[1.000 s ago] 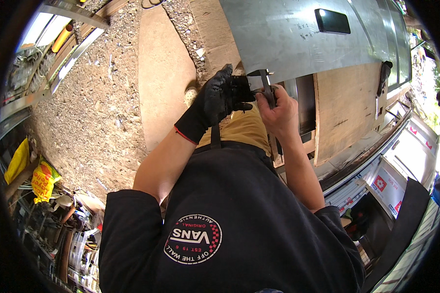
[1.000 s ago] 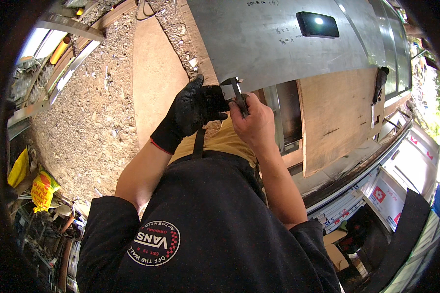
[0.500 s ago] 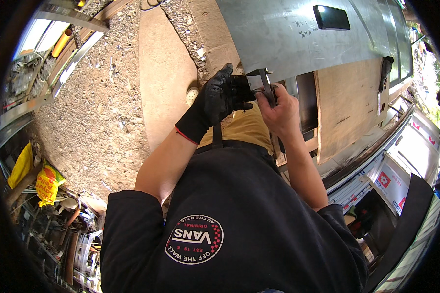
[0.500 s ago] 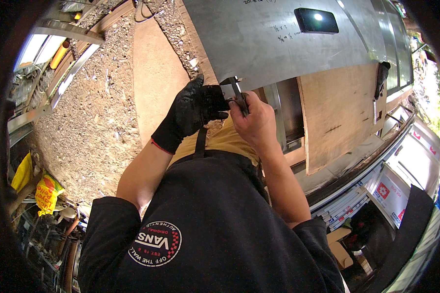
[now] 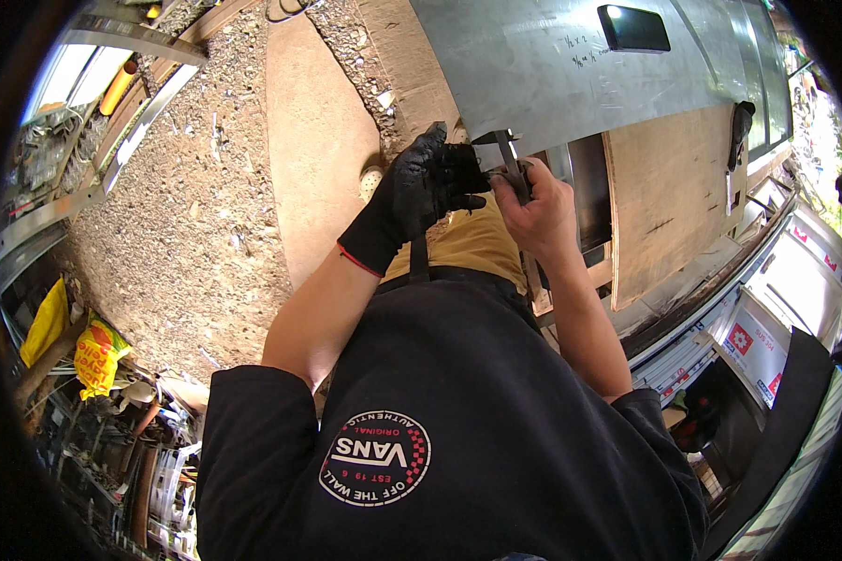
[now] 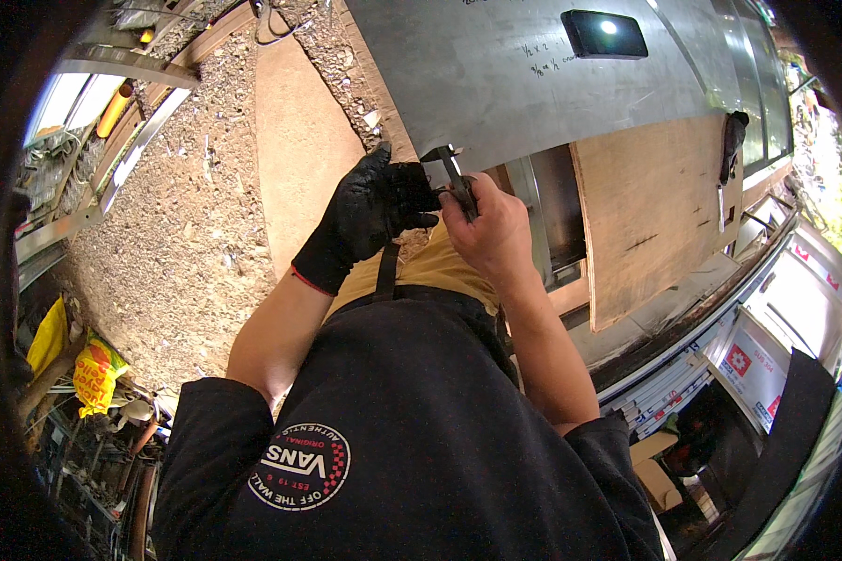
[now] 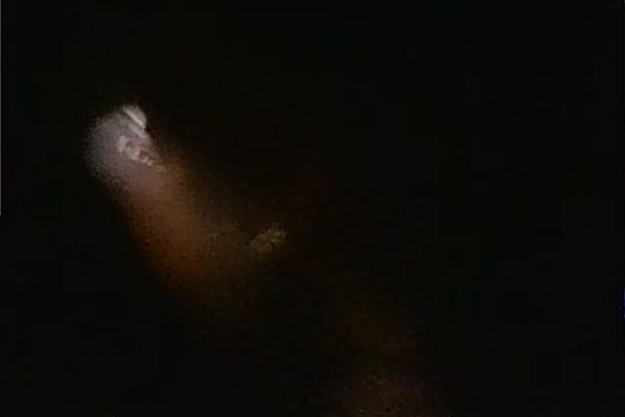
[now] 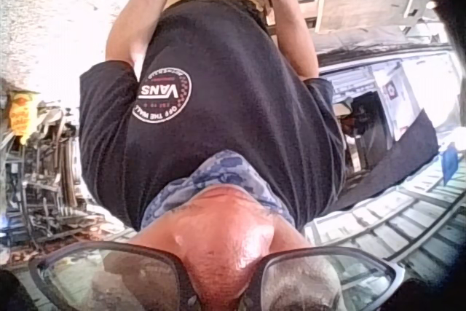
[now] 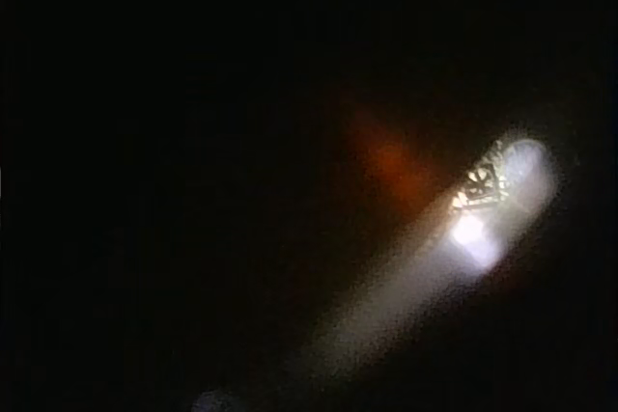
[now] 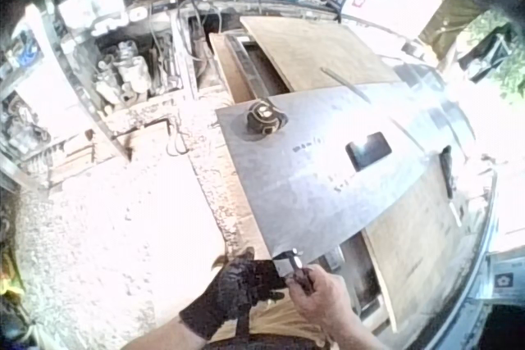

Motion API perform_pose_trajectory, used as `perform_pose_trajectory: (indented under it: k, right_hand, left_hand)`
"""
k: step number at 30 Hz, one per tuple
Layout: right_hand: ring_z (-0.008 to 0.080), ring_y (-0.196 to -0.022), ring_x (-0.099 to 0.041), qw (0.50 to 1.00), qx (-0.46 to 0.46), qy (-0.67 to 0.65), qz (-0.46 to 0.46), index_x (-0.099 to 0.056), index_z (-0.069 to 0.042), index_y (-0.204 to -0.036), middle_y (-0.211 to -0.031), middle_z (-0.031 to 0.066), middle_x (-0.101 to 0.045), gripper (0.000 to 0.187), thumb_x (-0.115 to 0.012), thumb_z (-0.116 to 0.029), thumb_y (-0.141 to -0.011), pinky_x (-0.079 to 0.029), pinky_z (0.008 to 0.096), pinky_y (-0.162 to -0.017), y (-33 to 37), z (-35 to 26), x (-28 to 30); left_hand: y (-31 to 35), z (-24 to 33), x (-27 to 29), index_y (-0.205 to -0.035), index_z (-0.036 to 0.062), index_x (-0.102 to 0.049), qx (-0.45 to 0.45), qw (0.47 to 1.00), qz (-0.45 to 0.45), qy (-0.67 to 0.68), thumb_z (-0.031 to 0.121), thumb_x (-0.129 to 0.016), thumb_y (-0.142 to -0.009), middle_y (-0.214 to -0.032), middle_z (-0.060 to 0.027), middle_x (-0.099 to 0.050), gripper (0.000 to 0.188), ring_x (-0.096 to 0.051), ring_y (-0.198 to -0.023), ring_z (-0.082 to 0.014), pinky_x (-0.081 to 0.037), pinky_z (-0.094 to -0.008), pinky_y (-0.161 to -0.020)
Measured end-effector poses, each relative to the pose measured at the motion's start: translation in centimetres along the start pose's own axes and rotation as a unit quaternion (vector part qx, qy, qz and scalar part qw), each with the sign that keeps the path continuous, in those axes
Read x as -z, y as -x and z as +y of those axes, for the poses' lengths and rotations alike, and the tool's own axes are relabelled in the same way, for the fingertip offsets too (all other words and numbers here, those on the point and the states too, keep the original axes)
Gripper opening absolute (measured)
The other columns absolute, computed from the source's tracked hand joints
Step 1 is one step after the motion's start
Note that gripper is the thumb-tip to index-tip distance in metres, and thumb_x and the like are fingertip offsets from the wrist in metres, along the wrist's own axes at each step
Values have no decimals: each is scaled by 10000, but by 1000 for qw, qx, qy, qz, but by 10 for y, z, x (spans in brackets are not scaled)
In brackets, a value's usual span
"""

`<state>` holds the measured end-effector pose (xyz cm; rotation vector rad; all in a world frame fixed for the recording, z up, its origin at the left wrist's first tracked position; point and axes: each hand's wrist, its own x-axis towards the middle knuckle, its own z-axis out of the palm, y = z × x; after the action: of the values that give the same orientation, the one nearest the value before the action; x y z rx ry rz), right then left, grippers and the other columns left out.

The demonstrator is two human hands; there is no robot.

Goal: The person positions a large stainless steel sheet on a wooden workbench, then uses a tape measure and caliper to measure dimensions on a smaller metal sheet. The person marks measurements with a pencil and continues measuring different sections of the sheet.

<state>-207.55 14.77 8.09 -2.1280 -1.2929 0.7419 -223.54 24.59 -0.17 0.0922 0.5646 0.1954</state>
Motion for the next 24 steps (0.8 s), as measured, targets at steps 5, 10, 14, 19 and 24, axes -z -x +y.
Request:
perform_pose_trajectory:
  k: [5,10,14,19,24]
  right_hand:
    - [316,-661,-687,1000,-2,12,-2,-654,-21,-936,-742,155,-691,169,-729,-163,-883,-525,375,-623,1,3,0]
    - [395,-704,-685,1000,-4,-6,2,-634,-17,-915,-759,184,-690,183,-728,-168,-874,-526,429,-617,0,0,-1]
    - [397,-714,-686,1000,5,-2,11,-634,-24,-915,-767,181,-694,175,-727,-166,-872,-527,440,-623,1,5,-4]
    - [406,-719,-680,1000,-5,-10,2,-636,-30,-916,-765,183,-690,170,-727,-166,-869,-524,448,-623,0,4,-2]
    - [400,-724,-686,1000,-18,8,1,-638,-30,-914,-765,189,-689,175,-732,-169,-866,-521,445,-626,-1,6,-2]
  left_hand:
    - [1,0,-2,-1180,25,-689,0,1000,2,-2,609,-363,-1042,-1093,-173,-732,682,-702,-965,-313,-564,-436,-839]
    - [2,0,-2,-1173,26,-690,-7,1000,-3,7,578,-371,-1049,-1085,-171,-733,650,-702,-966,-313,-562,-439,-841]
    - [-5,-5,7,-1161,25,-690,-19,999,-33,34,535,-378,-1061,-1077,-168,-734,607,-702,-973,-313,-566,-434,-836]
    - [-3,-8,0,-1154,25,-665,-52,999,-9,7,455,-395,-1082,-1078,-156,-727,513,-702,-993,-306,-579,-448,-829]
    - [-6,-11,8,-1182,27,-639,-61,998,-7,-14,408,-424,-1082,-1096,-147,-712,449,-700,-1003,-304,-586,-460,-836]
